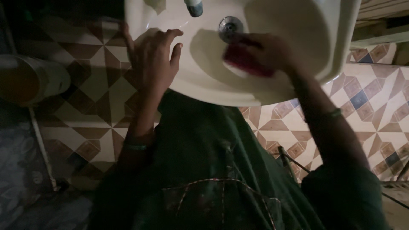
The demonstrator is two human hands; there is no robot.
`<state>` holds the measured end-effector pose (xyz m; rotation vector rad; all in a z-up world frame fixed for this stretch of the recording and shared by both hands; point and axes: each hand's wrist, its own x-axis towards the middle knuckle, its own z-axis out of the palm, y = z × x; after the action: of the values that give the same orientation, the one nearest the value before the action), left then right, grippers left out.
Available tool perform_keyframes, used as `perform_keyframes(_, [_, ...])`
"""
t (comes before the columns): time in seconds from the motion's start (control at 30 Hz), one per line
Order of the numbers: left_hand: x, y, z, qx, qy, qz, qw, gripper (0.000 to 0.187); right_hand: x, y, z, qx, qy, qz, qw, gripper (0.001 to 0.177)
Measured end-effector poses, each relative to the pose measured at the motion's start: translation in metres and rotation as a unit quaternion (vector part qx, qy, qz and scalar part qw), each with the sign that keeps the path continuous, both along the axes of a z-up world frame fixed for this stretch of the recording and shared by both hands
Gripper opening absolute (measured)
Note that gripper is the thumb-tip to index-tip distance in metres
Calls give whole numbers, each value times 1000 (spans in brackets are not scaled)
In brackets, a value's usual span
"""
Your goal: The person scrubs a white bathroom sink with a red sponge and blue soap, repeatedly rinsing the sponge and wiping the basin and faucet area. The person turns the tap on and off multiple times to rinse the sponge and the sink surface.
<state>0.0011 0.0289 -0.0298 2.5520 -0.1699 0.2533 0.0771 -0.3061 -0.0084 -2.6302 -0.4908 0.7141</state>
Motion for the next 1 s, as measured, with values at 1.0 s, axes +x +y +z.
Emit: perform_keyframes(1.0, [-3,2,22,8,-74,11,997,18,50,93,-66,154,-270,215,926,19])
